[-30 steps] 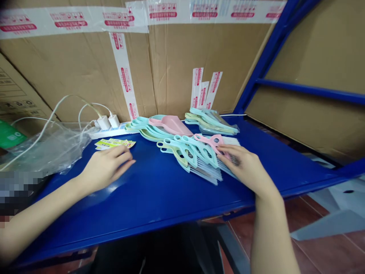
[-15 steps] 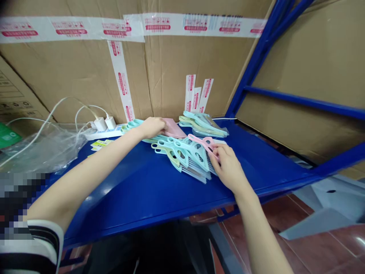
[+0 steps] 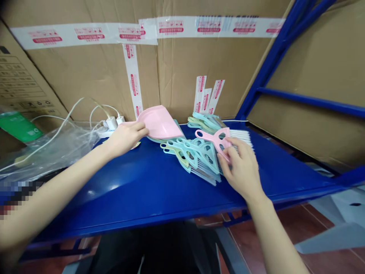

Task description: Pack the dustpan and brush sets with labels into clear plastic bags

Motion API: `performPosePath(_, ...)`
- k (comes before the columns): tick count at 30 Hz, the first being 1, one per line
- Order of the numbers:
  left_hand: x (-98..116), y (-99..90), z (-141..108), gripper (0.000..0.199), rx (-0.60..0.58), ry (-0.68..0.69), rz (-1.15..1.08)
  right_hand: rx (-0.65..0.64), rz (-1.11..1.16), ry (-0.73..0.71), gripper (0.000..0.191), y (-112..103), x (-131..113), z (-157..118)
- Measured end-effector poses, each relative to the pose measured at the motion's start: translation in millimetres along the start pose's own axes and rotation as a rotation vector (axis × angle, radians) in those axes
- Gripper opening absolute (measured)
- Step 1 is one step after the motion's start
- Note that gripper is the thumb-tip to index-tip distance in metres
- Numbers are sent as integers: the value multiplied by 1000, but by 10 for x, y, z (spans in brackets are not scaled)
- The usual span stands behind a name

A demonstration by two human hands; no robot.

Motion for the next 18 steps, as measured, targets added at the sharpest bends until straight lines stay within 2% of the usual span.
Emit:
performPosePath(5,43,89,-843,31,300,171,105,-20,126,-51,9,47,-410,137)
performPosePath(8,123,87,-1179,34,411,252,98,-82,219,-108,11,158,-711,223)
performPosePath(12,253,82,-1383,33,429,332,10,-185,271,-194,16,303,-1076,309)
performPosePath(18,372,167,-1443,32,394,358,-100,-318,284,-278,19,456,-1465,339)
Point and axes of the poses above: each hand's wrist, its own z-axis towards the middle knuckle, its own y-axis out of the palm, x = y × z, the point moved 3 cm from there along z, towards the middle knuckle
